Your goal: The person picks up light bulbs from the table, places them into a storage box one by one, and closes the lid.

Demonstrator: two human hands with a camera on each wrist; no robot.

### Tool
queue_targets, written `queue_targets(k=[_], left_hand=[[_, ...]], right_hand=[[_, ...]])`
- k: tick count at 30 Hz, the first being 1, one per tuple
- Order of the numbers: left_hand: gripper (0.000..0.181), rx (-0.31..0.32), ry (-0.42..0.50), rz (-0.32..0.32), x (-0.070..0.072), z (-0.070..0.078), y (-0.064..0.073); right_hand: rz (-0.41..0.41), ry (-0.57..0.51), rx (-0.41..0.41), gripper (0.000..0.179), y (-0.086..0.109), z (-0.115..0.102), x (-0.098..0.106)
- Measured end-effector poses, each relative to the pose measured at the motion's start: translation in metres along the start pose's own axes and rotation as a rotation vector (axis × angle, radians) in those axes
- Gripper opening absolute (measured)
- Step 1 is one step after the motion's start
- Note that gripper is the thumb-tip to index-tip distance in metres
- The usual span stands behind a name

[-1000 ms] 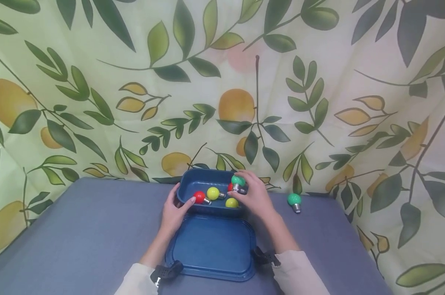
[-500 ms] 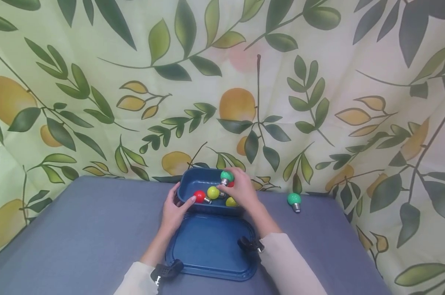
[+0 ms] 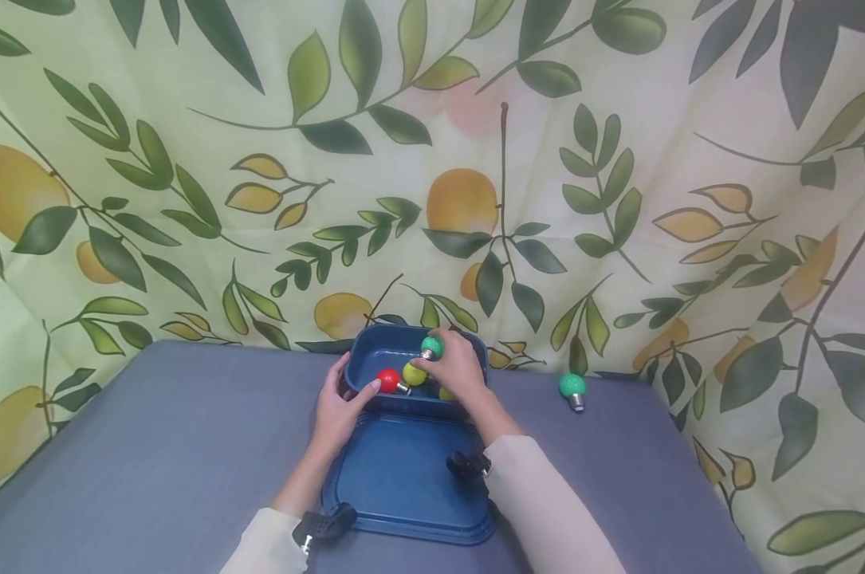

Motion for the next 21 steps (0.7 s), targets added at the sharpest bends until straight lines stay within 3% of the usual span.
queue_targets(k=[21], left_hand=[[0.077, 0.008, 0.002, -0.001, -0.0009, 0.0002, -0.0009]], right_hand=[[-0.072, -0.02, -0.12, 0.062, -0.0092, 0.0002, -0.0108]])
Point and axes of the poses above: each hand's wrist, its own y-axis away from the middle knuckle, its own x-axis out of the back of the hand, z = x × y, the point moved 2 cm from there along -y, towards the middle knuckle, and after that the axes turned 3 degrees about z, right-handed, at the moved point
